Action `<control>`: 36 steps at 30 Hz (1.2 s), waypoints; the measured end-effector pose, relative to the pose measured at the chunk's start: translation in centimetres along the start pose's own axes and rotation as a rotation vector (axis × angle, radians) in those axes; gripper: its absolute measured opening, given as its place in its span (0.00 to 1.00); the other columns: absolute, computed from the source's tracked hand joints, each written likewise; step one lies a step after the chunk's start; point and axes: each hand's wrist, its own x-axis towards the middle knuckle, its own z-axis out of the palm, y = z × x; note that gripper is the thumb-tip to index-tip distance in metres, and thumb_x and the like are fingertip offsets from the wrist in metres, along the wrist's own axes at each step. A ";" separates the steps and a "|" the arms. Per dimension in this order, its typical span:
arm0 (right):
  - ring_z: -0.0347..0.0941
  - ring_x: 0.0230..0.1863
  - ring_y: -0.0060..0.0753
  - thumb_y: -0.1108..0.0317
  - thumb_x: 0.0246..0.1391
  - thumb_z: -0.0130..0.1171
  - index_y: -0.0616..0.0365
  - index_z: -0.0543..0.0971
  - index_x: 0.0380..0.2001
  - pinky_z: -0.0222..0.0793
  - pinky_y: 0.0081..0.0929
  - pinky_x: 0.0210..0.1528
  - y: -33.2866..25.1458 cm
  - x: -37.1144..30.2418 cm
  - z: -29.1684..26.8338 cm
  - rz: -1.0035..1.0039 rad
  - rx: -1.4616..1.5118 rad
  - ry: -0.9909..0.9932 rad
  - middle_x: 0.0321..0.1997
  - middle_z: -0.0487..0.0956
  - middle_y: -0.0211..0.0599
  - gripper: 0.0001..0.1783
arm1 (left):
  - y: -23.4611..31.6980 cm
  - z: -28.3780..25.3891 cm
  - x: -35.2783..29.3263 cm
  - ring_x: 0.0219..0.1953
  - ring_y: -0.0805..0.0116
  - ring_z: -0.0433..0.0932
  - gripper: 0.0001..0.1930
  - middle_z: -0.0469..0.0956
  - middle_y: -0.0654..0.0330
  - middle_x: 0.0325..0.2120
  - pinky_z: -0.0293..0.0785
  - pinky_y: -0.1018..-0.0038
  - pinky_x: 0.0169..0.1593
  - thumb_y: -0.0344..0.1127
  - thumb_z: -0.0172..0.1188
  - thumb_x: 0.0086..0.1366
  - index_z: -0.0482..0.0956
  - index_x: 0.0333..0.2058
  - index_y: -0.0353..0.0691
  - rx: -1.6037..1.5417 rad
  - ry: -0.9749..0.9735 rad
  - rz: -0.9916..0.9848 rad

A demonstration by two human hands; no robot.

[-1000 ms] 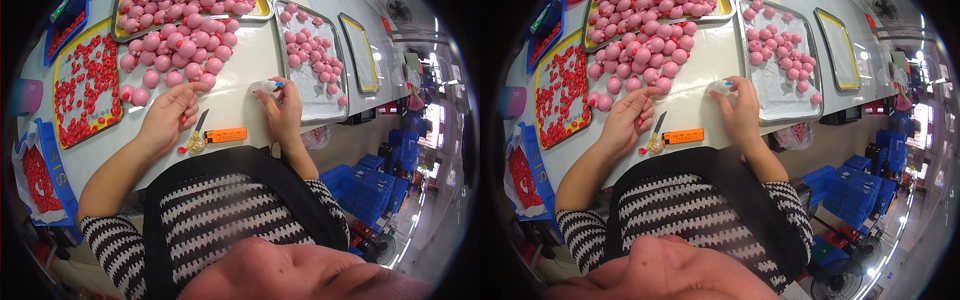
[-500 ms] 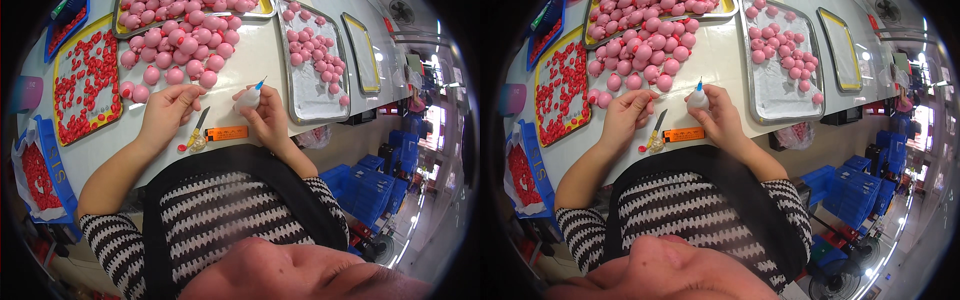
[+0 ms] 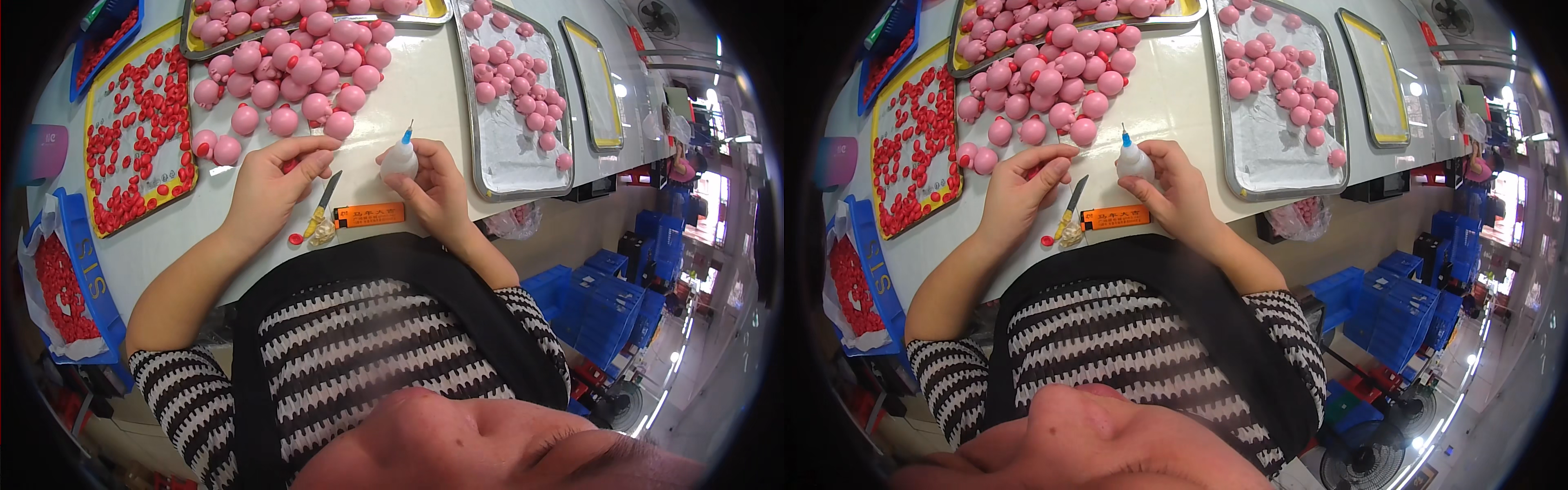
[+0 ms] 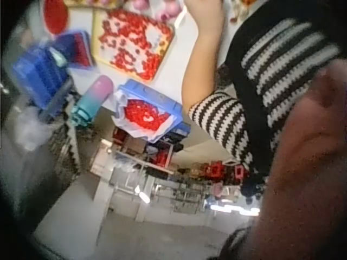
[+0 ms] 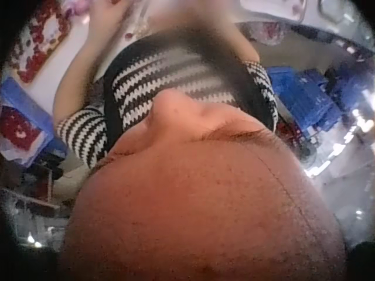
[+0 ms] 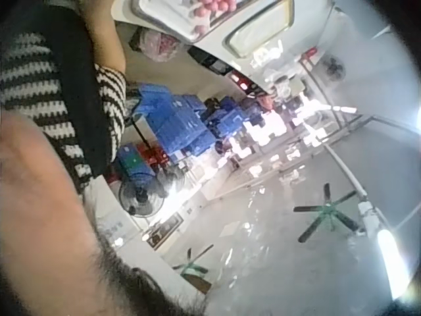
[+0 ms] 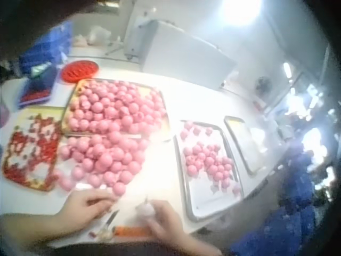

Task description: The person applies glue from a bottle onto small red pieces and attaches them by hand onto pink figurine parts.

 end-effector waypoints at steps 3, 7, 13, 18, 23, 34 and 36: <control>0.70 0.44 0.24 0.78 0.53 0.54 0.64 0.61 0.48 0.66 0.21 0.47 0.0 0.1 0.0 0.011 0.033 0.022 0.45 0.73 0.42 0.20 | -0.6 -0.1 0.2 0.19 0.87 0.59 0.14 0.75 0.65 0.30 0.54 0.89 0.22 0.33 0.52 0.64 0.73 0.47 0.35 -0.061 -0.007 0.019; 0.70 0.45 0.25 0.77 0.53 0.54 0.64 0.62 0.47 0.65 0.22 0.47 0.2 0.0 -0.1 -0.036 0.024 0.019 0.44 0.73 0.41 0.19 | -0.6 0.3 0.4 0.20 0.87 0.59 0.15 0.76 0.65 0.31 0.54 0.89 0.22 0.33 0.52 0.64 0.72 0.48 0.35 -0.032 0.020 0.044; 0.69 0.40 0.23 0.73 0.51 0.58 0.63 0.65 0.44 0.64 0.20 0.44 -0.5 -0.5 -0.5 -0.050 -0.017 0.069 0.39 0.73 0.37 0.18 | -0.3 0.4 0.0 0.23 0.84 0.67 0.12 0.79 0.63 0.31 0.64 0.87 0.27 0.31 0.54 0.62 0.73 0.43 0.32 0.024 0.029 0.054; 0.66 0.35 0.20 0.71 0.48 0.61 0.63 0.69 0.38 0.62 0.18 0.38 -1.2 -0.7 -0.9 -0.149 -0.190 0.084 0.35 0.72 0.35 0.16 | -0.9 0.6 0.0 0.34 0.74 0.77 0.12 0.79 0.59 0.29 0.71 0.81 0.37 0.28 0.58 0.58 0.73 0.40 0.31 0.170 0.147 0.271; 0.67 0.26 0.21 0.72 0.47 0.61 0.65 0.71 0.33 0.62 0.17 0.28 -1.9 -0.4 -0.8 -0.223 -0.337 0.044 0.26 0.73 0.36 0.12 | -1.2 0.6 0.0 0.32 0.76 0.77 0.11 0.79 0.58 0.29 0.71 0.81 0.36 0.28 0.59 0.57 0.73 0.39 0.32 0.177 0.158 0.289; 0.69 0.19 0.27 0.71 0.44 0.64 0.64 0.73 0.29 0.62 0.20 0.21 -2.0 -0.1 0.3 -0.320 -0.461 0.105 0.21 0.73 0.37 0.12 | -1.2 0.5 -0.2 0.32 0.76 0.78 0.11 0.79 0.58 0.28 0.72 0.81 0.35 0.26 0.59 0.56 0.74 0.38 0.32 0.194 0.149 0.319; 0.70 0.19 0.31 0.69 0.42 0.66 0.63 0.74 0.28 0.64 0.23 0.21 -1.9 0.0 0.4 -0.310 -0.460 0.135 0.21 0.73 0.38 0.12 | -1.1 0.4 -0.2 0.32 0.75 0.78 0.10 0.79 0.57 0.28 0.72 0.81 0.35 0.26 0.59 0.56 0.73 0.38 0.31 0.216 0.142 0.319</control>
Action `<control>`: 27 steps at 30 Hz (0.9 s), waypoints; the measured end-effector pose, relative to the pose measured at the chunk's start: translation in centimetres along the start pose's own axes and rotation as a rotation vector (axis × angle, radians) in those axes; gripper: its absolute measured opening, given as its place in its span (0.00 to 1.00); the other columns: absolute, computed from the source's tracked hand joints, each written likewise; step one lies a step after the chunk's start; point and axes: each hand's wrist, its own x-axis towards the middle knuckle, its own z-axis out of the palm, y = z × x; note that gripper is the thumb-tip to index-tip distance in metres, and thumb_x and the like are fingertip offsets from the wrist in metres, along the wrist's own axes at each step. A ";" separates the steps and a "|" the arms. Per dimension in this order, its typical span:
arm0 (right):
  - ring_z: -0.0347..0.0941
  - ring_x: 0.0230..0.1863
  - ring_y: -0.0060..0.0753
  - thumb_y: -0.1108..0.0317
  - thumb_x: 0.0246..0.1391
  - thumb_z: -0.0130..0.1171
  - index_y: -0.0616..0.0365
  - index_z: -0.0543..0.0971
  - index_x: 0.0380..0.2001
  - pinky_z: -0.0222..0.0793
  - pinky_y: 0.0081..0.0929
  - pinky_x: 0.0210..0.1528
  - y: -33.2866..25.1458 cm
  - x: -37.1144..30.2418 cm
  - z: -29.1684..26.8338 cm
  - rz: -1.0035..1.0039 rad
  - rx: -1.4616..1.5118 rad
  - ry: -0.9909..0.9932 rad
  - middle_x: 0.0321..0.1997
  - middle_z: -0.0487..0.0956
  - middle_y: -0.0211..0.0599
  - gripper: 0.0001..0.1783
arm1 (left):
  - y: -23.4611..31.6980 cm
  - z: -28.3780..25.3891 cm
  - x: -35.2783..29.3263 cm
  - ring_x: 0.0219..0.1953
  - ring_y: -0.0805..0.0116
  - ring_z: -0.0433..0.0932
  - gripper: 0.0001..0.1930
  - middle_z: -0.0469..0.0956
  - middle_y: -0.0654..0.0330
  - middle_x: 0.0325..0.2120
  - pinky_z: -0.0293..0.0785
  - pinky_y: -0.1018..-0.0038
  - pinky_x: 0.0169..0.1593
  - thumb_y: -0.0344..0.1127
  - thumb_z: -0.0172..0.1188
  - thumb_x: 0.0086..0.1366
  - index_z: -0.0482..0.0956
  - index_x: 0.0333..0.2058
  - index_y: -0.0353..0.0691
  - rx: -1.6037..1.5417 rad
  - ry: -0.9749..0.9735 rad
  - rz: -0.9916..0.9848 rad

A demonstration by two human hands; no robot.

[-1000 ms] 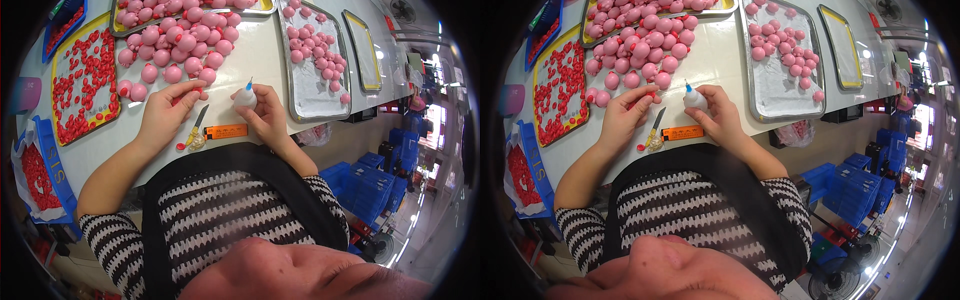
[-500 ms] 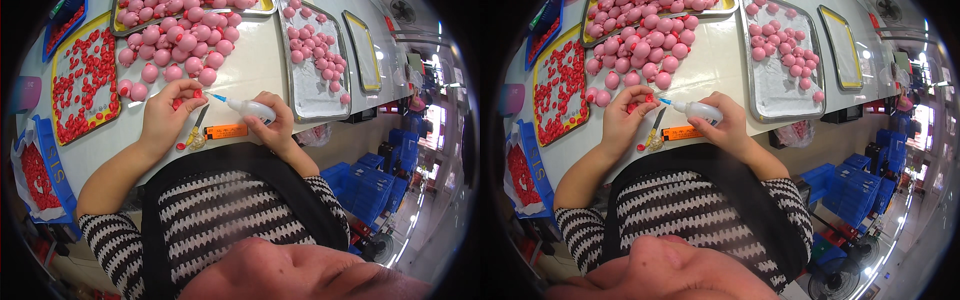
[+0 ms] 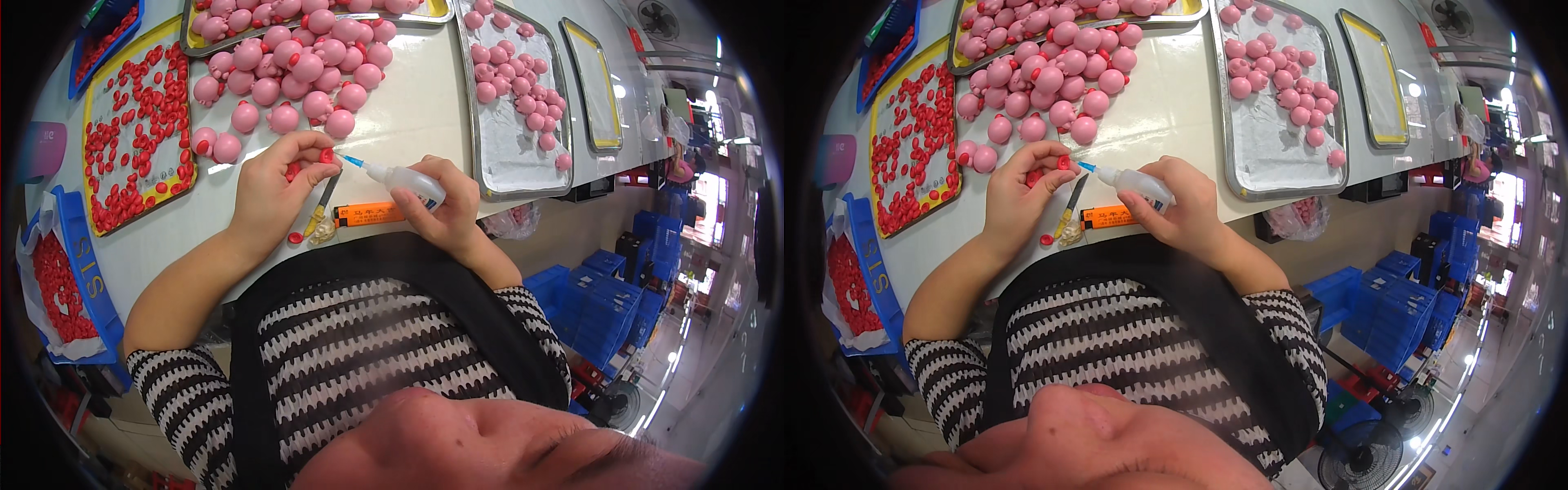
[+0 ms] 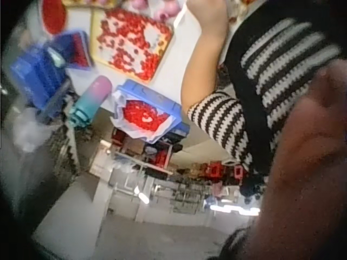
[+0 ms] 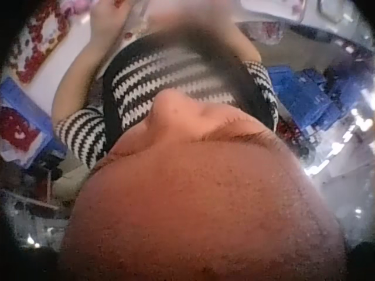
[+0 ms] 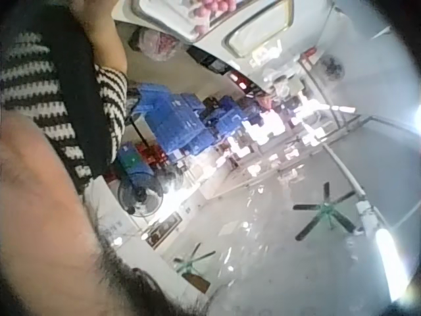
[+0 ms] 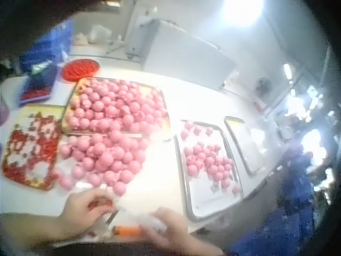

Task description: The person applies glue from a bottle onto small red pieces and attaches them by hand onto pink figurine parts.

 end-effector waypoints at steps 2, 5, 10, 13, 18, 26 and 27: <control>0.70 0.19 0.31 0.69 0.42 0.66 0.63 0.74 0.28 0.63 0.23 0.21 0.0 0.0 0.0 -0.033 -0.040 0.012 0.20 0.73 0.38 0.12 | 0.0 0.0 0.0 0.31 0.75 0.78 0.10 0.79 0.57 0.28 0.72 0.81 0.35 0.25 0.58 0.56 0.73 0.38 0.31 -0.002 -0.004 0.002; 0.69 0.19 0.31 0.69 0.42 0.66 0.63 0.74 0.27 0.63 0.23 0.21 -0.2 0.1 0.0 -0.017 -0.024 -0.006 0.20 0.73 0.39 0.12 | 0.0 -0.1 0.0 0.31 0.74 0.78 0.10 0.79 0.57 0.28 0.73 0.80 0.35 0.25 0.58 0.56 0.74 0.38 0.31 0.017 -0.007 0.020; 0.71 0.21 0.24 0.72 0.46 0.61 0.66 0.71 0.30 0.63 0.18 0.23 -0.3 0.4 -0.3 -0.044 0.008 -0.080 0.22 0.75 0.38 0.11 | 0.3 -0.2 0.0 0.31 0.74 0.78 0.10 0.79 0.56 0.28 0.74 0.80 0.35 0.24 0.59 0.55 0.74 0.37 0.31 0.095 -0.014 0.065; 0.71 0.21 0.26 0.70 0.45 0.63 0.65 0.73 0.28 0.64 0.20 0.23 -0.5 0.3 -0.3 0.001 0.057 -0.067 0.22 0.75 0.38 0.11 | 0.0 -0.1 0.1 0.30 0.73 0.78 0.10 0.79 0.56 0.27 0.74 0.79 0.34 0.24 0.59 0.55 0.74 0.37 0.31 0.124 -0.008 0.111; 0.71 0.20 0.29 0.69 0.44 0.64 0.64 0.74 0.27 0.65 0.22 0.23 -0.8 0.4 -0.7 0.045 0.041 -0.069 0.21 0.75 0.38 0.11 | -0.3 0.0 0.2 0.29 0.69 0.79 0.10 0.78 0.56 0.26 0.74 0.77 0.33 0.24 0.60 0.53 0.74 0.35 0.33 0.201 0.016 0.235; 0.71 0.19 0.31 0.69 0.43 0.64 0.64 0.74 0.26 0.64 0.23 0.21 -0.7 0.3 -0.4 -0.008 -0.009 -0.029 0.20 0.74 0.38 0.10 | -0.3 -0.1 0.1 0.28 0.67 0.79 0.10 0.78 0.55 0.26 0.74 0.76 0.32 0.25 0.62 0.52 0.74 0.35 0.34 0.255 0.020 0.291; 0.71 0.19 0.31 0.69 0.43 0.64 0.64 0.74 0.26 0.64 0.23 0.21 -0.7 0.3 -0.5 -0.008 -0.010 -0.029 0.20 0.74 0.38 0.10 | -0.3 -0.1 0.1 0.27 0.67 0.78 0.10 0.78 0.55 0.26 0.74 0.76 0.31 0.25 0.62 0.52 0.74 0.35 0.34 0.250 0.024 0.299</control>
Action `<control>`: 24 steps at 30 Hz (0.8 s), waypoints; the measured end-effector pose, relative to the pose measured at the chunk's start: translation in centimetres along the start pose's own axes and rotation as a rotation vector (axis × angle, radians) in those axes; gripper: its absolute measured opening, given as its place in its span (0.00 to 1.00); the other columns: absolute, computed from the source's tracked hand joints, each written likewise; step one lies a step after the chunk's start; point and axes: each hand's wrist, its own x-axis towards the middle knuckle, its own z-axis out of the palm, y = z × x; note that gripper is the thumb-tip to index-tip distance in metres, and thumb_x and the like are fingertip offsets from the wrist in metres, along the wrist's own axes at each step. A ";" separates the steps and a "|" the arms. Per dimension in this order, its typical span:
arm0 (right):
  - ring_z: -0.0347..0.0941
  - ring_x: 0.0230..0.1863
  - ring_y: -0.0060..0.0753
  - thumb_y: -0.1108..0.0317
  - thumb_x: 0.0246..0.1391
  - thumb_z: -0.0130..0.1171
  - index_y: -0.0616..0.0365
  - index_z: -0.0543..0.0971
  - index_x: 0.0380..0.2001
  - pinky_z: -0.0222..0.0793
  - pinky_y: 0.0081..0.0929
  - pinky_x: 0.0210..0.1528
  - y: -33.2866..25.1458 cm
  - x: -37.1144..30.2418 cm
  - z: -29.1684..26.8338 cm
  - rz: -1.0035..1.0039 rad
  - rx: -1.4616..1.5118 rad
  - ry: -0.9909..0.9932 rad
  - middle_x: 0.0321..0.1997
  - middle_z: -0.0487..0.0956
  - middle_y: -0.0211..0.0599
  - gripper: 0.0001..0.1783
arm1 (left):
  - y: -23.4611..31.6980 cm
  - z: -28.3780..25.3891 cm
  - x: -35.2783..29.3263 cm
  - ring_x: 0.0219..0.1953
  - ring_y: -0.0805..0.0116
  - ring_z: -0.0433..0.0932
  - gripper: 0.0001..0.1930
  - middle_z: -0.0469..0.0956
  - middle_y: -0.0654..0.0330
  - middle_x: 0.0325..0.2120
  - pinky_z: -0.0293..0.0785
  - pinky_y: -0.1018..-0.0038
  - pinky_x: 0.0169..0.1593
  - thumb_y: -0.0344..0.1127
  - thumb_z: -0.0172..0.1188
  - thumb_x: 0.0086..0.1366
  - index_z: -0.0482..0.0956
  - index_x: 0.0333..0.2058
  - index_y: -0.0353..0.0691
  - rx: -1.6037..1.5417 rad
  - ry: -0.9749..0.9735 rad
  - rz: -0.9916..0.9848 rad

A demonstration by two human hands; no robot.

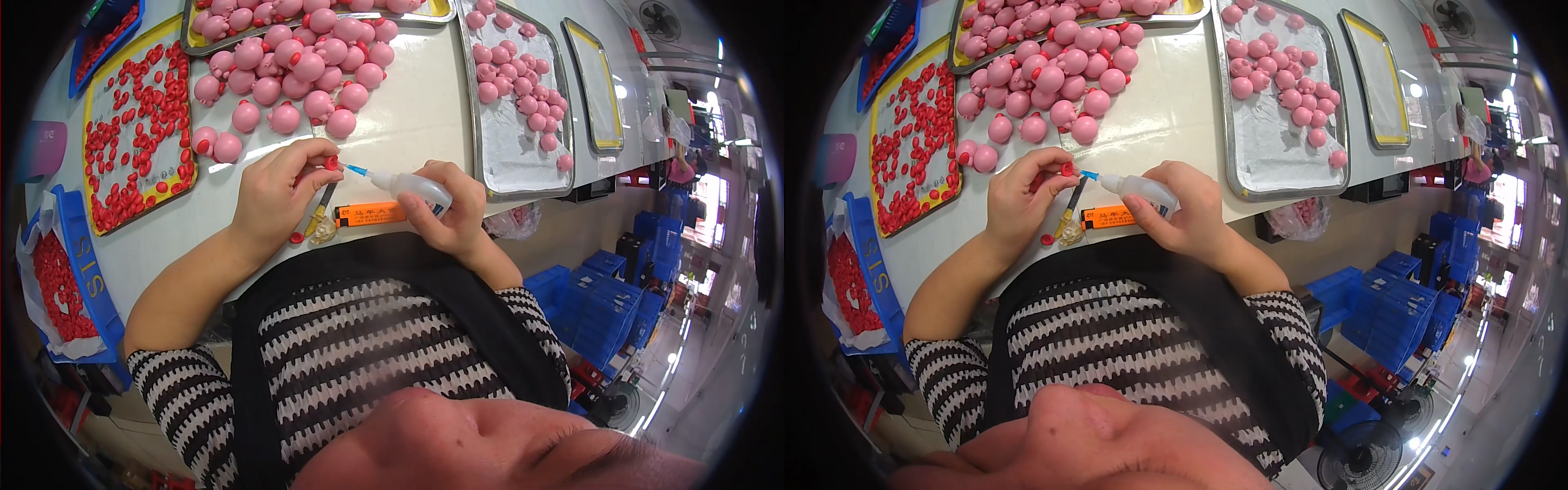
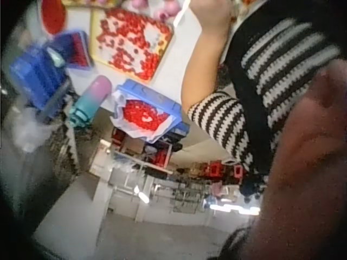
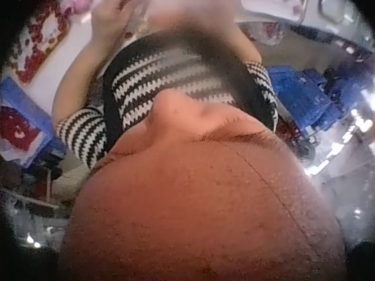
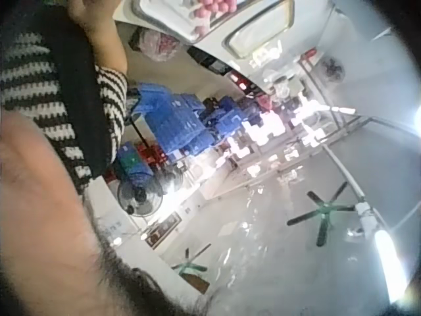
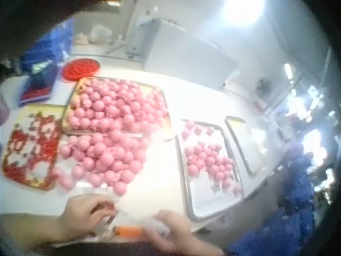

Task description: The person applies glue from a bottle onto small red pieces and attaches them by hand onto pink figurine parts.

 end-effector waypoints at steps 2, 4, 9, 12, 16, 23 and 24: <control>0.72 0.19 0.30 0.69 0.44 0.63 0.64 0.74 0.26 0.65 0.21 0.22 0.0 0.0 -0.2 0.011 -0.016 -0.043 0.20 0.75 0.38 0.10 | 0.2 -0.1 0.1 0.27 0.67 0.78 0.10 0.77 0.55 0.26 0.74 0.76 0.31 0.25 0.62 0.52 0.74 0.35 0.34 0.001 -0.011 -0.007; 0.72 0.20 0.28 0.69 0.46 0.62 0.64 0.74 0.26 0.65 0.21 0.22 -0.4 0.0 -0.3 0.042 0.021 -0.048 0.20 0.75 0.38 0.10 | 0.2 -0.1 0.0 0.27 0.67 0.78 0.10 0.77 0.56 0.25 0.74 0.76 0.31 0.25 0.62 0.52 0.74 0.34 0.34 0.005 -0.022 -0.016; 0.73 0.21 0.23 0.67 0.49 0.60 0.64 0.73 0.28 0.67 0.18 0.25 -0.5 0.0 -0.9 0.155 0.110 -0.048 0.21 0.77 0.36 0.10 | 0.1 0.2 0.1 0.27 0.69 0.78 0.11 0.77 0.56 0.25 0.74 0.77 0.31 0.25 0.62 0.51 0.73 0.34 0.33 -0.044 -0.009 -0.033; 0.73 0.24 0.22 0.66 0.50 0.60 0.65 0.73 0.31 0.67 0.18 0.26 0.8 -0.3 -1.3 0.138 0.067 0.101 0.22 0.77 0.36 0.12 | 0.7 0.7 0.4 0.27 0.70 0.78 0.11 0.77 0.57 0.26 0.74 0.78 0.32 0.24 0.62 0.51 0.73 0.35 0.33 -0.048 -0.022 -0.056; 0.71 0.36 0.24 0.73 0.49 0.59 0.63 0.70 0.39 0.66 0.20 0.39 2.7 -0.1 -2.7 0.239 0.099 0.196 0.34 0.74 0.36 0.13 | 1.9 2.4 0.8 0.26 0.72 0.77 0.12 0.77 0.58 0.26 0.73 0.79 0.32 0.23 0.63 0.51 0.73 0.35 0.33 -0.061 -0.018 -0.133; 0.66 0.52 0.31 0.85 0.46 0.50 0.63 0.57 0.50 0.62 0.27 0.53 4.7 -0.5 -6.2 0.260 0.210 0.129 0.49 0.69 0.44 0.27 | 4.1 5.1 1.8 0.27 0.76 0.75 0.11 0.76 0.59 0.26 0.72 0.81 0.32 0.22 0.62 0.52 0.73 0.35 0.31 -0.072 -0.052 -0.156; 0.65 0.53 0.31 0.88 0.43 0.46 0.63 0.57 0.49 0.60 0.27 0.54 4.6 -0.6 -6.6 0.235 0.206 0.133 0.50 0.68 0.44 0.27 | 4.3 5.4 1.8 0.27 0.76 0.75 0.11 0.76 0.59 0.26 0.72 0.81 0.33 0.22 0.62 0.52 0.73 0.35 0.31 -0.065 -0.055 -0.162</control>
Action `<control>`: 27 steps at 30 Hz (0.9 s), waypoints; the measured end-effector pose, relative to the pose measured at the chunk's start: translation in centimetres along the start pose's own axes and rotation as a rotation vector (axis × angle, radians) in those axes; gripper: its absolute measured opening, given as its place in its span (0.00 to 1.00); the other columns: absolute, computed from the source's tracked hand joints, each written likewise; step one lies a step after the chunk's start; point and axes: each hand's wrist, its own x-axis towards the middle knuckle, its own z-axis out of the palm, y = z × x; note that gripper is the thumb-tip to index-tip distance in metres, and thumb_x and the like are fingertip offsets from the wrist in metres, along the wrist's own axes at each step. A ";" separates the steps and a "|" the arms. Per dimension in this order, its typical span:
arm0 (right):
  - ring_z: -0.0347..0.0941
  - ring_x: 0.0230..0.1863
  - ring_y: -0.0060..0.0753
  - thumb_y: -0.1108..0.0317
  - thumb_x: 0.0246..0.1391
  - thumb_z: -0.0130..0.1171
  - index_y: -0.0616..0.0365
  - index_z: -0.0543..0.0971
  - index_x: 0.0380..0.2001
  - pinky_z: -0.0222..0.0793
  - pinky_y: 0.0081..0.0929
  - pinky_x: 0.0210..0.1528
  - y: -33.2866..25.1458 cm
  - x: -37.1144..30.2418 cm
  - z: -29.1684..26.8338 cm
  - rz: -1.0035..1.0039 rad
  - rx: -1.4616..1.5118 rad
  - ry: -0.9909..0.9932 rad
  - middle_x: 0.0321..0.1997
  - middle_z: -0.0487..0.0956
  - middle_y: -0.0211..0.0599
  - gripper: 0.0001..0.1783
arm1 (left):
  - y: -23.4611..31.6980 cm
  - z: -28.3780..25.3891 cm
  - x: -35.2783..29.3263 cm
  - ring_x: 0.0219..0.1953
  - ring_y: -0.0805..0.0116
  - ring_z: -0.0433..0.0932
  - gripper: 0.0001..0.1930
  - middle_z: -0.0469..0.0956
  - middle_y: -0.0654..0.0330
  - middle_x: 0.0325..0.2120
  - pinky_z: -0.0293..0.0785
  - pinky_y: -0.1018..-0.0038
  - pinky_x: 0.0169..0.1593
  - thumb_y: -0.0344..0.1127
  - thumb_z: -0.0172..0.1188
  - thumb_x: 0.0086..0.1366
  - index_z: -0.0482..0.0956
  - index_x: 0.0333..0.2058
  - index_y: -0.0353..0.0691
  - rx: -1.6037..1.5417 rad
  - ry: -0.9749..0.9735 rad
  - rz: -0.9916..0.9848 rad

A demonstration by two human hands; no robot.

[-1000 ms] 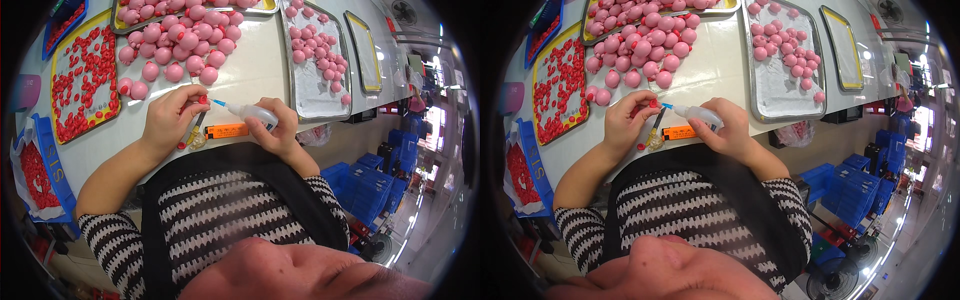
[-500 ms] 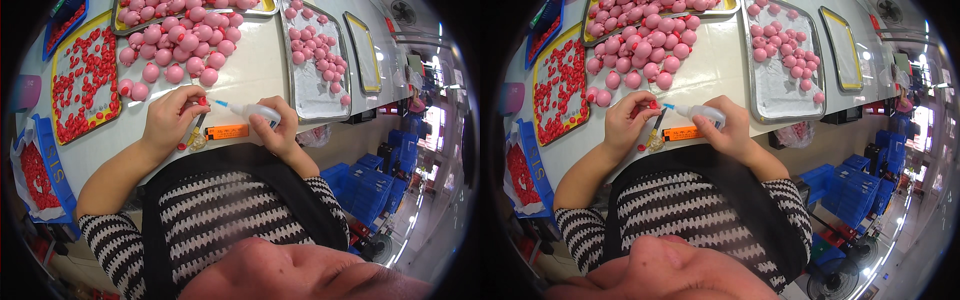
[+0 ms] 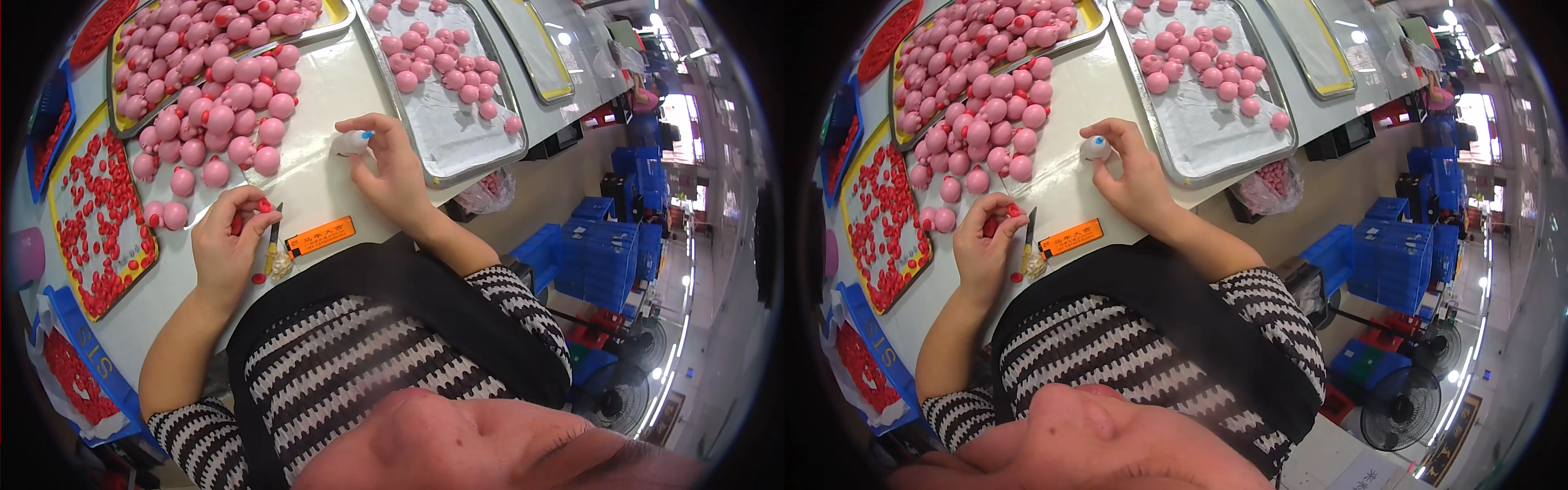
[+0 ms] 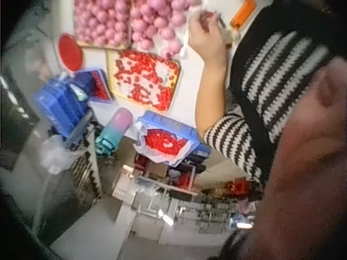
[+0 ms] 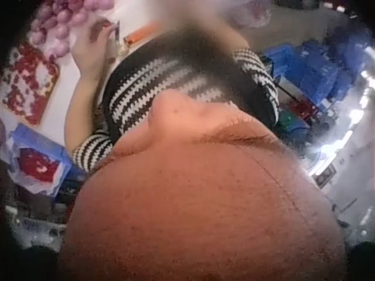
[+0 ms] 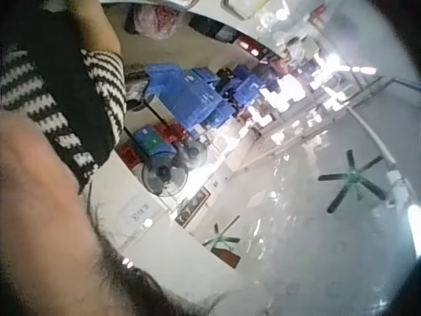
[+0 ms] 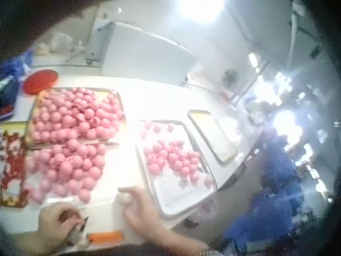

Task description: The person applies glue from a bottle onto small red pieces and attaches them by hand onto pink figurine parts.

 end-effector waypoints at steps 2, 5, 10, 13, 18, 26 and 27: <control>0.63 0.55 0.31 0.90 0.39 0.42 0.64 0.58 0.49 0.59 0.27 0.55 -0.4 -0.1 -1.0 -0.025 -0.006 0.007 0.51 0.67 0.45 0.29 | 0.3 0.4 0.1 0.27 0.76 0.75 0.11 0.76 0.60 0.26 0.72 0.81 0.33 0.22 0.62 0.52 0.73 0.35 0.31 0.004 -0.006 -0.002; 0.65 0.51 0.31 0.89 0.33 0.36 0.63 0.64 0.45 0.61 0.25 0.51 -1.2 0.1 -3.5 -0.162 -0.207 0.229 0.49 0.68 0.42 0.29 | 0.2 0.5 0.1 0.27 0.77 0.74 0.11 0.76 0.60 0.26 0.72 0.81 0.33 0.22 0.62 0.52 0.73 0.35 0.31 -0.003 -0.003 -0.018; 0.71 0.41 0.39 0.85 0.41 0.44 0.60 0.73 0.38 0.66 0.30 0.43 0.8 2.6 -10.8 -0.246 -0.911 0.464 0.41 0.73 0.42 0.19 | 0.2 -0.1 -0.3 0.26 0.78 0.73 0.11 0.76 0.60 0.25 0.71 0.82 0.31 0.23 0.63 0.52 0.73 0.35 0.31 0.004 -0.007 -0.019; 0.69 0.44 0.47 0.77 0.44 0.55 0.60 0.72 0.39 0.64 0.38 0.46 1.4 2.5 -12.6 0.064 -1.046 0.354 0.40 0.73 0.44 0.15 | 0.2 -0.4 -0.5 0.26 0.78 0.73 0.12 0.76 0.60 0.25 0.71 0.83 0.31 0.24 0.63 0.52 0.73 0.35 0.32 0.001 -0.009 -0.007; 0.70 0.41 0.45 0.74 0.44 0.58 0.59 0.73 0.40 0.66 0.34 0.43 2.7 3.1 -12.5 -0.028 -1.093 0.375 0.39 0.74 0.44 0.16 | 0.2 -0.8 -0.7 0.26 0.78 0.73 0.11 0.76 0.60 0.25 0.71 0.82 0.31 0.24 0.62 0.52 0.73 0.35 0.31 -0.031 -0.013 -0.027; 0.71 0.37 0.31 0.70 0.54 0.53 0.67 0.68 0.46 0.67 0.29 0.34 0.5 2.1 -8.4 0.040 -0.063 0.527 0.42 0.72 0.40 0.17 | -0.6 -2.1 -0.9 0.27 0.78 0.73 0.11 0.75 0.60 0.25 0.71 0.82 0.32 0.24 0.61 0.53 0.73 0.35 0.31 -0.075 -0.015 -0.053; 0.70 0.36 0.30 0.72 0.53 0.52 0.66 0.68 0.45 0.66 0.28 0.34 0.0 1.8 -7.5 -0.072 0.102 0.443 0.44 0.71 0.42 0.16 | -1.0 -2.3 -1.0 0.27 0.78 0.74 0.11 0.75 0.61 0.25 0.71 0.83 0.33 0.24 0.61 0.53 0.73 0.36 0.31 -0.113 -0.033 -0.074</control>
